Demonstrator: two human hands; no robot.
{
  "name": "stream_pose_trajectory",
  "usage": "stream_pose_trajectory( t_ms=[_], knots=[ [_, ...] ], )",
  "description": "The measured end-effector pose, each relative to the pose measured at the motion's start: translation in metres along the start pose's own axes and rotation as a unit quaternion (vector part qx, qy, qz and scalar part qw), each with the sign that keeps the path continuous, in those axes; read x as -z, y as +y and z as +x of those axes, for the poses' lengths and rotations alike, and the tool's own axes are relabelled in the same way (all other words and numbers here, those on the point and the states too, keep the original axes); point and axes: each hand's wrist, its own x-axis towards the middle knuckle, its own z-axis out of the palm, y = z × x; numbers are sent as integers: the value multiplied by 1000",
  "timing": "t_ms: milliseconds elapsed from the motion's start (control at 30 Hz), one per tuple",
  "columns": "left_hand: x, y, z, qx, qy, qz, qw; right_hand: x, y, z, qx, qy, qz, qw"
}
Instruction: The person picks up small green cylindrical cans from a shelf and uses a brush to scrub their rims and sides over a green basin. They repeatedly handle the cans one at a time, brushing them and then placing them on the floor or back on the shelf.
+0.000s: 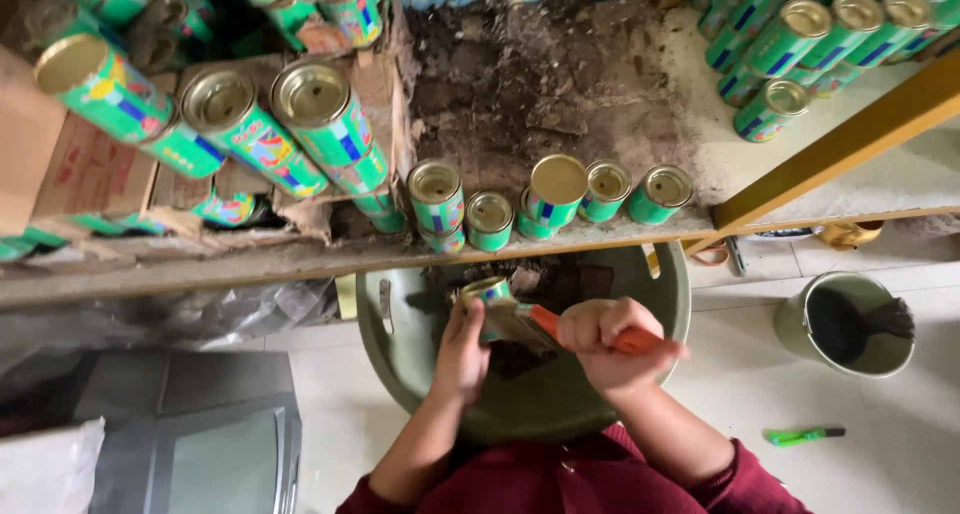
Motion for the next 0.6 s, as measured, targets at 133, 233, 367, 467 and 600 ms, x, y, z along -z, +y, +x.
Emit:
stream_pose_trajectory(
  t_ms=[133, 233, 367, 467, 600],
  knots=[
    [1, 3, 5, -22, -17, -92, 995, -12, -15, 26, 23, 22, -88, 996],
    [-9, 11, 0, 12, -52, -90, 994, -22, -26, 34, 10, 45, -25, 999],
    [20, -21, 24, 12, -51, -50, 997, 63, 57, -16, -34, 56, -49, 997],
    [-4, 16, 8, 1, -45, 0, 999, 154, 112, -22, -232, -80, -323, 914],
    [-10, 41, -10, 28, -45, 37, 998, -80, -37, 87, -146, -435, -288, 841]
  ],
)
